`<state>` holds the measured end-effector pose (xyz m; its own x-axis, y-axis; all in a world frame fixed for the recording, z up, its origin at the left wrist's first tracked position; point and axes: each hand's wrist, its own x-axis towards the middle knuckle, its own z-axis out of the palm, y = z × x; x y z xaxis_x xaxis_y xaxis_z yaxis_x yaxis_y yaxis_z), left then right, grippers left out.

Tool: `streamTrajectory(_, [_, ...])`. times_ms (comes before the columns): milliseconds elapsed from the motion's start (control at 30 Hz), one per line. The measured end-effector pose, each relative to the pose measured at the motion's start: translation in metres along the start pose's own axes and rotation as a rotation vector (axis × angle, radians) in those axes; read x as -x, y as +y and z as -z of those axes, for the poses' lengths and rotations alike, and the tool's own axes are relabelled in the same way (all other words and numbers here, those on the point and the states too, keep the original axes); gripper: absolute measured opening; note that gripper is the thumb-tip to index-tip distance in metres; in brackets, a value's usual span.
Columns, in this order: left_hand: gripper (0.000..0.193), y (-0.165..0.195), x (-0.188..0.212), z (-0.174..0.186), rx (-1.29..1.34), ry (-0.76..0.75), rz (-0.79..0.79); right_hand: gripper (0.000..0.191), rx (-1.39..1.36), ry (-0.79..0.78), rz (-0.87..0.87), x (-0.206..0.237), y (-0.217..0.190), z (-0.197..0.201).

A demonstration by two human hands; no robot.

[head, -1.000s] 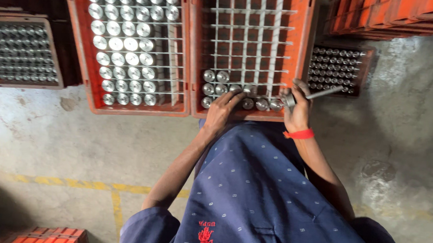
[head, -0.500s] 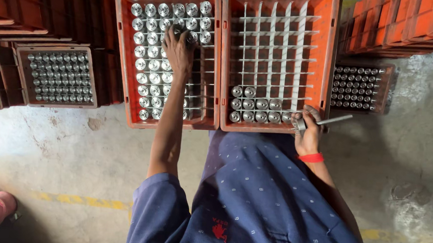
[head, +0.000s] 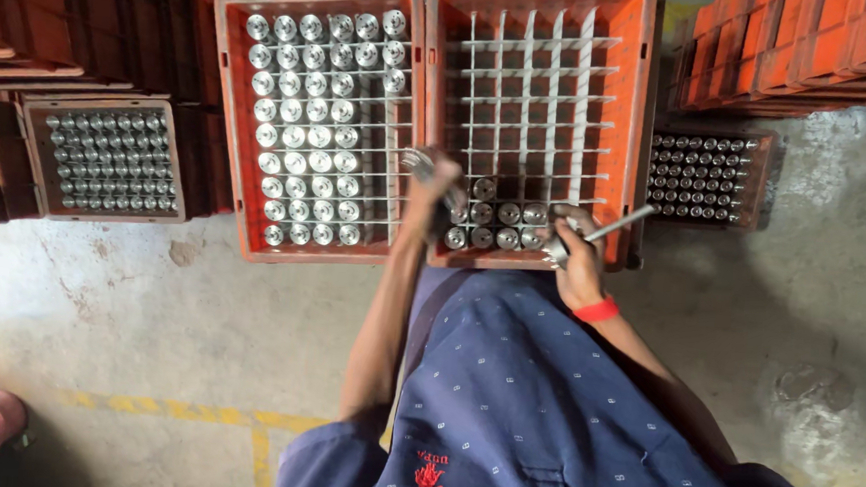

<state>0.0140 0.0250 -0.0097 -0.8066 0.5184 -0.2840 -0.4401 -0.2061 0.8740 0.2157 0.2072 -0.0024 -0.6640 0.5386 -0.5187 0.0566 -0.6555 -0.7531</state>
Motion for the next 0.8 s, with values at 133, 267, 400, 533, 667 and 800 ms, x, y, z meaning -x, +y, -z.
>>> streamTrajectory(133, [0.037,-0.045,0.050,-0.041,-0.671,0.060,-0.100,0.015,0.018,-0.099,0.023,-0.004,-0.020,-0.036])
streamTrajectory(267, [0.033,-0.053,0.081,-0.075,-0.979,-0.051,-0.060,0.016,0.004,-0.105,0.001,-0.008,-0.034,-0.052])
streamTrajectory(400, [0.044,-0.047,0.080,-0.099,-1.009,-0.150,0.041,0.013,0.125,-0.213,0.119,-0.005,-0.036,-0.043])
streamTrajectory(533, [0.047,-0.042,0.077,-0.113,-0.949,-0.234,0.090,0.011,0.209,-0.368,0.167,-0.007,-0.033,-0.016])
streamTrajectory(667, [0.059,-0.044,0.075,-0.113,-0.802,-0.399,0.076,0.014,0.038,-0.193,-0.089,-0.029,-0.030,0.010])
streamTrajectory(800, [0.066,-0.059,0.065,-0.108,-1.276,-0.444,0.070,0.015,-0.083,0.030,0.085,-0.059,-0.042,0.042])
